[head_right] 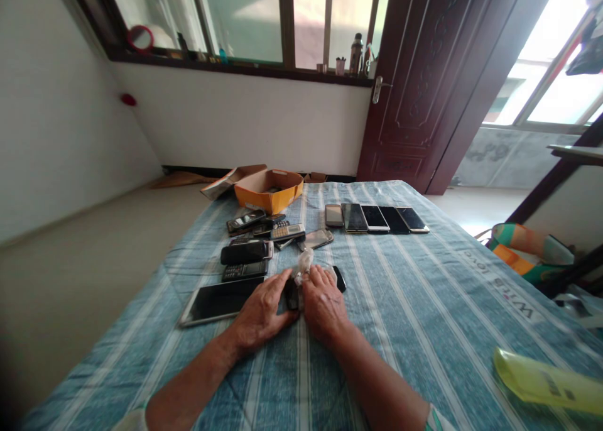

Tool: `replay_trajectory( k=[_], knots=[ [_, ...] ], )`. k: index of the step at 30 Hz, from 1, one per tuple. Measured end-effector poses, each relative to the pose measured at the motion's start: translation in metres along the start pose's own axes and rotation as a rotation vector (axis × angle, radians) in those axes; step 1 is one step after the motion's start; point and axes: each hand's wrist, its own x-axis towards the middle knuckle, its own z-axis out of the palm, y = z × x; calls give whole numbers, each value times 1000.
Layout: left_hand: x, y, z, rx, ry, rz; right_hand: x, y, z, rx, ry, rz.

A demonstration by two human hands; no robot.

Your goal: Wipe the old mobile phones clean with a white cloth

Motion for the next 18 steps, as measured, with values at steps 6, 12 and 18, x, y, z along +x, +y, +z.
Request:
replay_trajectory(
  k=[6,12,18],
  knots=[
    [0,2,-2,48,-19,10,1,15,-7,-135,60,242],
    [1,1,1,52,17,10,-5,1,-1,-61,20,155],
    [2,-2,1,0,65,8,-8,-11,-1,23,-18,-71]
  ],
)
